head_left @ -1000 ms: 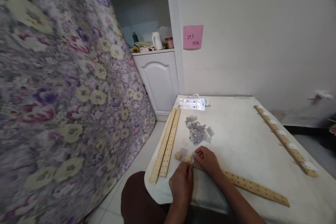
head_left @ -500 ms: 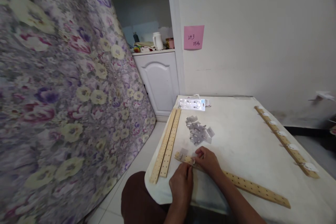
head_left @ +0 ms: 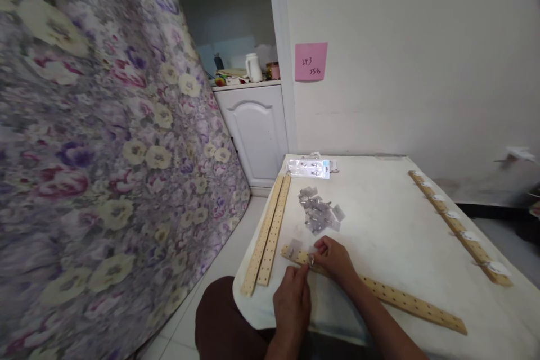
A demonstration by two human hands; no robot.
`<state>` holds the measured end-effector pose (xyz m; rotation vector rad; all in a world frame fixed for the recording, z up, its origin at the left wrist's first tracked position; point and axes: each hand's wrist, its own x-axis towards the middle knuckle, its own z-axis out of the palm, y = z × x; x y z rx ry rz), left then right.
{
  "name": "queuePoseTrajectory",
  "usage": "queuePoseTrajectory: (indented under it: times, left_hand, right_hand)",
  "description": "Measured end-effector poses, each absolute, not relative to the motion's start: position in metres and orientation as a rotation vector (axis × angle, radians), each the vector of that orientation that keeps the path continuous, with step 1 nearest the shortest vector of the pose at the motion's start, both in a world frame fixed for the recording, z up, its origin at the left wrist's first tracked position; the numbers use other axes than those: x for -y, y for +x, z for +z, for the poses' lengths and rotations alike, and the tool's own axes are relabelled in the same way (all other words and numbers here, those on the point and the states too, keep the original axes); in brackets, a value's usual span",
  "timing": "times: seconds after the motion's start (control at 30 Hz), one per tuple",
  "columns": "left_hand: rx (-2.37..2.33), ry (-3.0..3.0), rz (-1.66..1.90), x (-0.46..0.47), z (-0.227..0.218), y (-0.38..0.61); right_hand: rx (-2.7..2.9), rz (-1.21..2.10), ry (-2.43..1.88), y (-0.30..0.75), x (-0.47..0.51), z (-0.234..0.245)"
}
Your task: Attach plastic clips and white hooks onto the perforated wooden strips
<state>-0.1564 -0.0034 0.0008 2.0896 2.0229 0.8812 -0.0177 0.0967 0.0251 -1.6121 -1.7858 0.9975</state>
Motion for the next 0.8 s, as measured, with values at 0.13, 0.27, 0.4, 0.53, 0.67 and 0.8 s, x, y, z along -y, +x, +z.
queuePoseTrajectory:
  times: [0.13, 0.27, 0.4, 0.53, 0.67, 0.8]
  left_hand:
    - [-2.045, 2.087, 0.813, 0.005, 0.003, -0.155]
    - [-2.042, 2.054, 0.796, 0.005, 0.007, -0.154]
    - [-2.058, 2.051, 0.754, 0.005, 0.009, -0.153]
    - [-2.073, 2.056, 0.713, 0.004, 0.011, -0.152]
    - [-2.082, 2.068, 0.681, 0.003, 0.011, -0.152]
    - [-2.087, 2.075, 0.635, 0.002, 0.013, -0.152]
  right_hand:
    - [1.79, 0.972, -1.597, -0.018, -0.097, 0.023]
    - [1.785, 0.987, -1.583, -0.018, -0.096, 0.022]
    - [1.777, 0.998, -1.578, -0.017, -0.097, 0.023]
    - [1.777, 1.026, -1.597, -0.017, -0.098, 0.025]
    - [1.762, 1.046, -1.607, -0.018, -0.099, 0.028]
    - [1.761, 1.067, -1.598, -0.019, -0.101, 0.027]
